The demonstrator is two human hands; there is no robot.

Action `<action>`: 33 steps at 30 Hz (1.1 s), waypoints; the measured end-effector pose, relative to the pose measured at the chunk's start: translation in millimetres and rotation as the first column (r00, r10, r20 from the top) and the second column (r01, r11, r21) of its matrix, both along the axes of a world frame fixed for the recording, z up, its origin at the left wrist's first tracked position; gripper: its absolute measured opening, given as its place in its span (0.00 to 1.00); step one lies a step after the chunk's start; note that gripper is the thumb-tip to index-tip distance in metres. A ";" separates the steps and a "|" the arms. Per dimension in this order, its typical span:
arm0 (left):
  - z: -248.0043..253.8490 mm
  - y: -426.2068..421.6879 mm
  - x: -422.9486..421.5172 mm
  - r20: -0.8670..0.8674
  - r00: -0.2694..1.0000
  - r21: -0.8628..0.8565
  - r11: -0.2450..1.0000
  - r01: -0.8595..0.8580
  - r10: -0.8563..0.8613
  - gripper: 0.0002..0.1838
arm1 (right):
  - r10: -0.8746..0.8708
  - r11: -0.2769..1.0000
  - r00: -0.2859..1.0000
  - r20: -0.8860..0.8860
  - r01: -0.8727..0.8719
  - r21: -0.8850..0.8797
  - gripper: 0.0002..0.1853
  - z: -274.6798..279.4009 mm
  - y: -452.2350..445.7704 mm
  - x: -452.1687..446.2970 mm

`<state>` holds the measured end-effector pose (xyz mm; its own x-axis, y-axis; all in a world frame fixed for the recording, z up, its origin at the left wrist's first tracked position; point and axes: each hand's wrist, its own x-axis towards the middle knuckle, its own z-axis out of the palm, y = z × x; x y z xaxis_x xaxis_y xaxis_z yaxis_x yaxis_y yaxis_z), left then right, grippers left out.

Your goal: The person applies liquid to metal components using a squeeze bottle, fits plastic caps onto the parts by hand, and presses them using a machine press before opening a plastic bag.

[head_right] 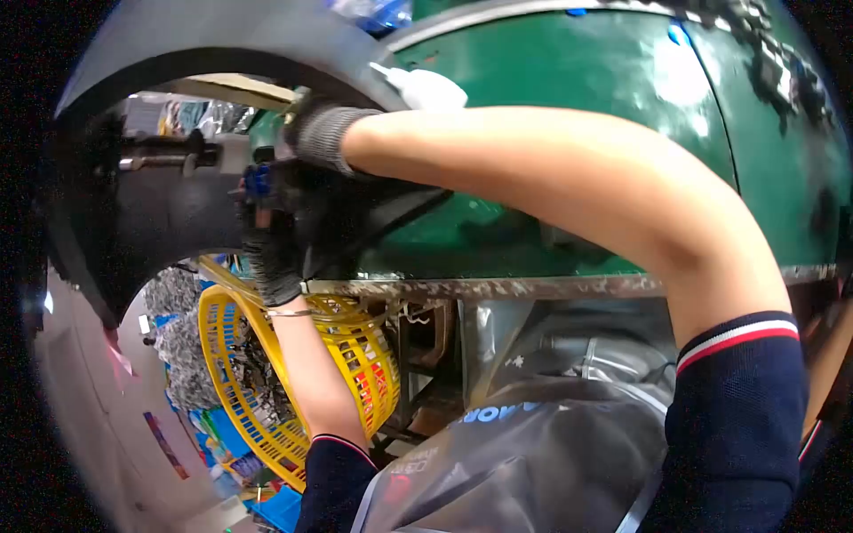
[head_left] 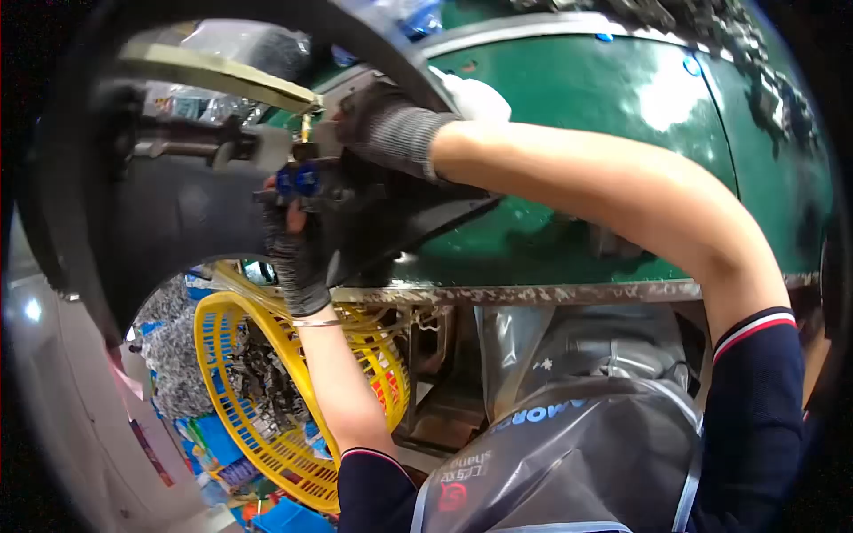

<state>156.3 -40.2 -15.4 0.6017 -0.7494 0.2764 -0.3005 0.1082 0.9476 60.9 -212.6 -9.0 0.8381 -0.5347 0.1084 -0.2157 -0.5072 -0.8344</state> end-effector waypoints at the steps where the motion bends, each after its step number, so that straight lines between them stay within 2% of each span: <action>1: -3.3 3.9 8.9 0.290 0.957 0.125 0.990 -0.064 0.025 0.23 | -0.001 1.000 1.000 0.028 0.000 0.027 0.16 -0.1 1.5 0.5; 2: -9.9 5.2 15.2 0.002 1.000 -0.026 1.000 0.007 -0.007 0.24 | 0.010 1.000 0.999 0.038 -0.011 0.022 0.16 1.8 0.5 1.5; 3: -9.5 4.2 13.5 -0.277 0.958 -0.188 0.982 0.024 -0.076 0.25 | 0.029 0.999 0.998 0.047 -0.030 0.015 0.15 3.6 1.0 -0.4; 5: -5.0 4.2 10.4 -0.260 0.959 -0.164 0.984 0.073 -0.114 0.26 | 0.074 0.997 0.995 0.063 -0.074 -0.007 0.15 8.8 3.9 -4.0; 8: -4.0 3.6 6.3 -0.296 0.954 -0.135 0.991 0.012 -0.051 0.26 | 0.121 0.991 0.990 0.067 -0.116 -0.066 0.14 10.4 5.0 -2.1; 11: -5.5 4.1 8.6 -0.224 0.971 -0.163 0.985 0.048 -0.084 0.25 | 0.152 0.977 0.986 0.061 -0.141 -0.161 0.14 9.3 5.5 9.8; 12: -9.1 8.7 14.4 0.410 0.911 0.058 0.995 -0.076 0.045 0.24 | 0.166 0.967 0.984 0.070 -0.148 -0.209 0.14 9.2 6.5 11.4; 13: -12.3 11.3 18.2 0.685 0.726 0.131 0.972 -0.196 0.054 0.23 | 0.204 0.960 0.976 0.082 -0.183 -0.210 0.13 20.7 5.2 -17.6; 14: -15.5 14.5 21.8 0.887 0.458 0.125 0.931 -0.342 0.049 0.23 | 0.286 0.957 0.957 0.046 -0.283 -0.065 0.13 35.6 5.7 -31.4; 16: -20.7 8.2 14.6 0.819 0.552 0.102 0.908 -0.407 0.155 0.21 | 0.231 0.870 0.935 0.270 -0.074 -0.488 0.11 -0.7 5.7 -21.4; 17: -20.9 4.4 9.4 0.793 0.572 0.079 0.895 -0.439 0.211 0.20 | 0.153 0.795 0.986 0.073 -0.079 -0.601 0.10 19.7 11.5 -30.0; 18: -17.6 -2.7 -0.5 0.682 0.692 0.018 0.941 -0.339 0.236 0.19 | 0.132 0.981 0.958 0.254 -0.090 -0.169 0.12 12.4 10.6 -26.5; 19: -12.8 -9.2 -8.5 0.621 0.739 -0.040 0.953 -0.301 0.260 0.18 | 0.073 0.989 0.975 0.211 -0.099 0.115 0.14 25.8 12.8 -33.9; 20: -8.2 -15.9 -16.5 0.559 0.783 -0.103 0.959 -0.263 0.275 0.18 | -0.012 0.921 0.987 0.159 -0.051 0.387 0.18 39.7 15.0 -41.6; 21: -2.1 -21.2 -24.8 0.221 0.950 -0.165 0.968 -0.188 0.222 0.17 | -0.053 0.903 0.987 0.154 -0.019 0.430 0.19 31.7 14.3 -35.3; 22: 2.2 -23.2 -26.4 -0.134 0.987 -0.257 0.959 -0.121 0.088 0.16 | -0.095 0.882 0.984 0.149 0.013 0.472 0.20 29.7 15.0 -30.2; 23: 3.7 -21.8 -22.6 -0.132 0.987 -0.287 0.949 -0.131 0.096 0.16 | -0.084 0.866 0.993 0.085 0.031 0.500 0.20 27.6 13.6 -29.6; 25: -0.2 -21.8 -12.8 0.123 0.974 -0.087 0.979 -0.183 0.193 0.16 | -0.120 0.895 0.993 -0.001 0.109 0.432 0.31 17.3 7.0 -18.7; 26: -7.5 -23.4 -4.6 0.022 0.994 -0.148 0.984 -0.101 0.106 0.18 | -0.121 0.904 0.993 0.003 0.109 0.414 0.31 6.0 2.5 -14.0; 27: -8.3 -24.7 -4.4 0.023 0.994 -0.164 0.981 -0.100 0.105 0.18 | -0.087 0.910 0.995 0.043 0.061 0.410 0.32 1.9 0.9 -11.5; 29: -13.4 -24.6 -9.2 0.221 0.956 -0.154 0.975 -0.162 0.194 0.20 | -0.051 0.916 0.995 0.083 0.013 0.401 0.32 -8.0 -3.5 -8.2; 30: -14.2 -26.7 -9.3 0.219 0.956 -0.159 0.974 -0.162 0.195 0.20 | -0.083 0.883 0.995 0.057 0.047 0.467 0.31 -1.5 -1.5 -11.4; 31: -16.0 -28.3 -11.1 0.353 0.904 -0.166 0.967 -0.195 0.243 0.21 | -0.098 0.810 0.995 0.036 0.058 0.584 0.31 -0.3 -1.2 -10.7; 32: -17.6 -29.8 -13.3 0.414 0.871 -0.173 0.962 -0.210 0.265 0.21 | -0.119 0.721 0.993 0.011 0.079 0.689 0.31 0.9 -0.9 -9.9; 33: -17.9 -31.5 -16.2 0.471 0.834 -0.182 0.957 -0.227 0.288 0.21 | -0.118 0.725 0.993 0.006 0.083 0.684 0.31 -2.4 -3.8 -8.0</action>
<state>140.1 -71.6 -33.2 0.5332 -0.5317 0.6581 -0.7517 0.0592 0.6568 52.8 -216.4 -11.4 0.7788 -0.5604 -0.2819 -0.1851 0.2240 -0.9568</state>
